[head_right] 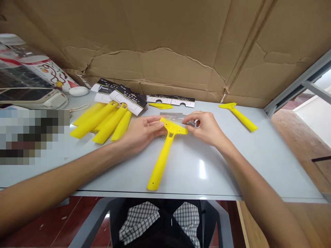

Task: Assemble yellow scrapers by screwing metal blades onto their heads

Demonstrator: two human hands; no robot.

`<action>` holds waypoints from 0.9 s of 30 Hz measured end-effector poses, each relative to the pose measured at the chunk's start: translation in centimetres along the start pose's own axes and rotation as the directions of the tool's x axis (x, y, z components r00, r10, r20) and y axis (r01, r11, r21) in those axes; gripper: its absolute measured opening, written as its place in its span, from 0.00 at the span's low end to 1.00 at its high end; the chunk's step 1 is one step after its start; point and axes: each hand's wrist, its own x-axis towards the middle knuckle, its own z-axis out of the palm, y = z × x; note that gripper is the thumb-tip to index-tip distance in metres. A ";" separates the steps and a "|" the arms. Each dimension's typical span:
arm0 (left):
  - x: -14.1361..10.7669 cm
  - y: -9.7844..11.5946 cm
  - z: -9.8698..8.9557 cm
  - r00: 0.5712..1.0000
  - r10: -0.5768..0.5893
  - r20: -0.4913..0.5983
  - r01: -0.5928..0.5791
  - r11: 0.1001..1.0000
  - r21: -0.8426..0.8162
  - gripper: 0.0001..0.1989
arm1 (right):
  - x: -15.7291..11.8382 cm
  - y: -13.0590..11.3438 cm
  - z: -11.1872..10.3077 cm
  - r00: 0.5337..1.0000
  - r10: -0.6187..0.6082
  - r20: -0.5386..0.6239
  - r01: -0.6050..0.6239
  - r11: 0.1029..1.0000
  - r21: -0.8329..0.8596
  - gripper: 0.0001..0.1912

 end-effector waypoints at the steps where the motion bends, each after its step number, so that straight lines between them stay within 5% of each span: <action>1: 0.0 0.0 0.0 1.000 0.002 0.005 -0.002 1.000 0.002 0.15 | 0.0 -0.1 -0.1 1.000 0.010 0.010 -0.011 1.000 0.011 0.11; 27: -0.2 -0.6 -0.2 0.994 0.031 0.106 -0.038 0.997 0.061 0.14 | 0.0 -0.4 1.1 0.992 0.114 0.053 -0.121 0.979 0.164 0.08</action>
